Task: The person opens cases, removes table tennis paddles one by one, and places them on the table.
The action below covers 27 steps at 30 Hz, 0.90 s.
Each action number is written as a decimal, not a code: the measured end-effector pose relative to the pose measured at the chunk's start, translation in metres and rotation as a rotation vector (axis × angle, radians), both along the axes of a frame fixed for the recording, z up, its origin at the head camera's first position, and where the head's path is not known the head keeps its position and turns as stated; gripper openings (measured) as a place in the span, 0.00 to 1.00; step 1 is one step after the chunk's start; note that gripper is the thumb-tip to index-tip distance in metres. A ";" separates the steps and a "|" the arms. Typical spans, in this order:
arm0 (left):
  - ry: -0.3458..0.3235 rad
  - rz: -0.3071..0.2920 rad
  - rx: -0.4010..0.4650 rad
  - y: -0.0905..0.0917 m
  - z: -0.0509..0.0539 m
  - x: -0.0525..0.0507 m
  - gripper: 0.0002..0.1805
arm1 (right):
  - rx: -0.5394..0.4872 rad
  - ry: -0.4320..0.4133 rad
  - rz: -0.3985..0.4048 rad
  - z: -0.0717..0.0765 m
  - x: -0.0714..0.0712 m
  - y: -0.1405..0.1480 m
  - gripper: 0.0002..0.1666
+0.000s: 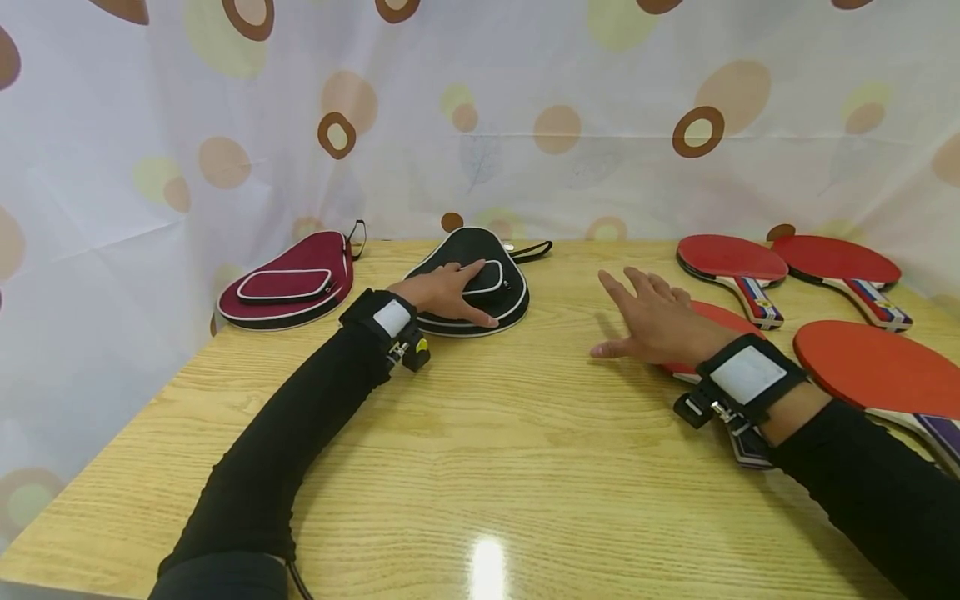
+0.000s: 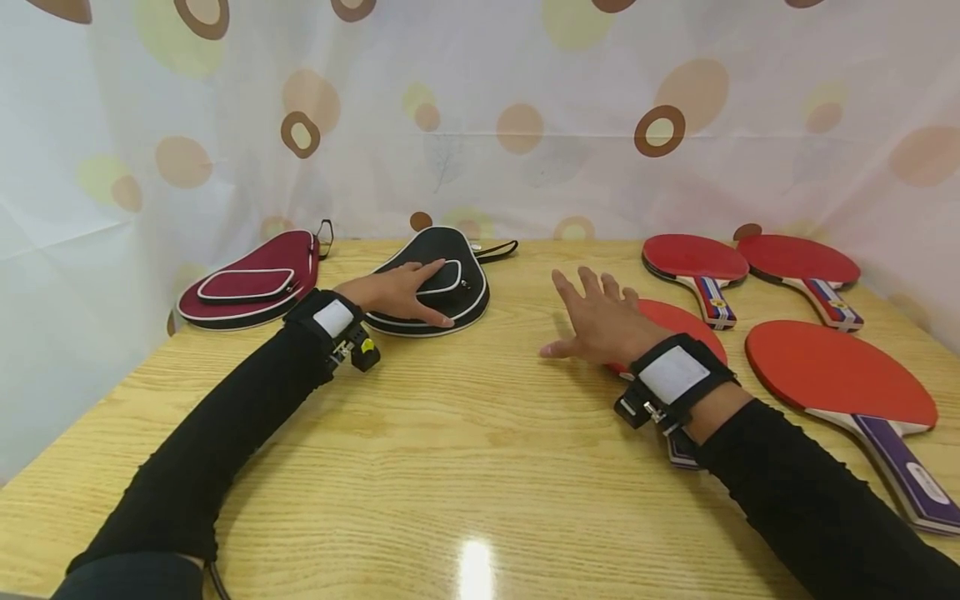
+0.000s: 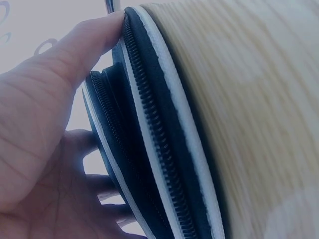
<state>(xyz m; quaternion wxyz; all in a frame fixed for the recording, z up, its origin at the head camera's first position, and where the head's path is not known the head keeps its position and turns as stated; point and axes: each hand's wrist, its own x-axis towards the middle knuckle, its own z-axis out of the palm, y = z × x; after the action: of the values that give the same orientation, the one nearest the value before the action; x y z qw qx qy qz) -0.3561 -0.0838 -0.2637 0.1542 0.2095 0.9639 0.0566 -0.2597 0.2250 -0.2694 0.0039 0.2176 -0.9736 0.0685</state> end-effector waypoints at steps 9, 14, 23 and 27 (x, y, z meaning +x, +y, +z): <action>-0.011 -0.004 0.009 -0.005 0.003 0.004 0.59 | -0.008 -0.008 0.006 -0.001 0.001 0.001 0.63; -0.019 -0.004 0.013 -0.009 0.004 0.003 0.59 | -0.007 -0.002 0.011 -0.001 0.001 0.001 0.63; -0.019 -0.004 0.025 -0.015 0.004 0.004 0.58 | 0.002 -0.009 -0.003 -0.001 0.002 0.000 0.63; -0.018 -0.002 0.025 -0.018 0.003 0.003 0.58 | 0.001 -0.011 -0.004 -0.002 0.001 0.000 0.62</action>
<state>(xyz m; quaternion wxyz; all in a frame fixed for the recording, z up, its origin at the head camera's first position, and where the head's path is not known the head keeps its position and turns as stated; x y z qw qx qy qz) -0.3527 -0.1015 -0.2609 0.1605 0.2120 0.9614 0.0704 -0.2582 0.2252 -0.2716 -0.0014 0.2153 -0.9741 0.0693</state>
